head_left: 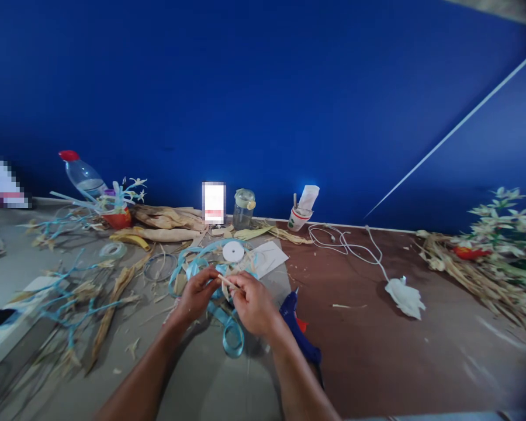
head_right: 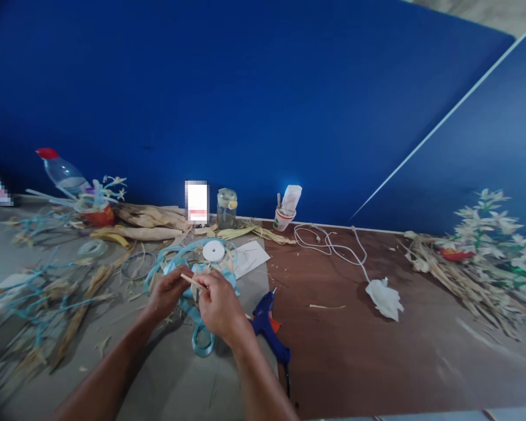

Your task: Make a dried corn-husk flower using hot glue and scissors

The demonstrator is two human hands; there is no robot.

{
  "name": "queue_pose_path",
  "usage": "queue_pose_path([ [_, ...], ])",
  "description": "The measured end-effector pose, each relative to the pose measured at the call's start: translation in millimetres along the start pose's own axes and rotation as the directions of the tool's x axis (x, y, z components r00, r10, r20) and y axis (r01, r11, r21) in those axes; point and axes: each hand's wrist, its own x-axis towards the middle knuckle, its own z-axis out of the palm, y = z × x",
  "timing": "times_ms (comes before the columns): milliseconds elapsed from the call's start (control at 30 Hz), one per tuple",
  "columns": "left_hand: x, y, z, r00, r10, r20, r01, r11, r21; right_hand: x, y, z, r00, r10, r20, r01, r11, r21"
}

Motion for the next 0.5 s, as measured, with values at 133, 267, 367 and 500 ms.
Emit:
queue_pose_path([
  [133, -0.1, -3.2, -0.8, 1.0, -0.009, -0.002, 0.008, 1.0, -0.008, -0.5, -4.0, -3.8, 1.0, -0.003, 0.019, 0.003, 1.0, 0.021],
  [267, -0.1, -4.9, -0.9, 0.999, -0.029, -0.016, 0.028, 0.999, -0.019, -1.6, -4.5, -3.0, 1.0, -0.021, 0.013, 0.021, 1.0, -0.02],
  [367, 0.0, -4.5, -0.5, 1.0, -0.027, -0.005, 0.027, 0.999, -0.021, -2.1, -2.7, -0.8, 1.0, -0.028, -0.002, 0.027, 0.998, -0.048],
  [500, -0.7, -4.1, 0.4, 1.0, -0.011, 0.002, 0.011, 1.0, -0.029, -1.9, -2.6, -1.7, 1.0, -0.005, 0.019, 0.005, 0.999, -0.042],
])
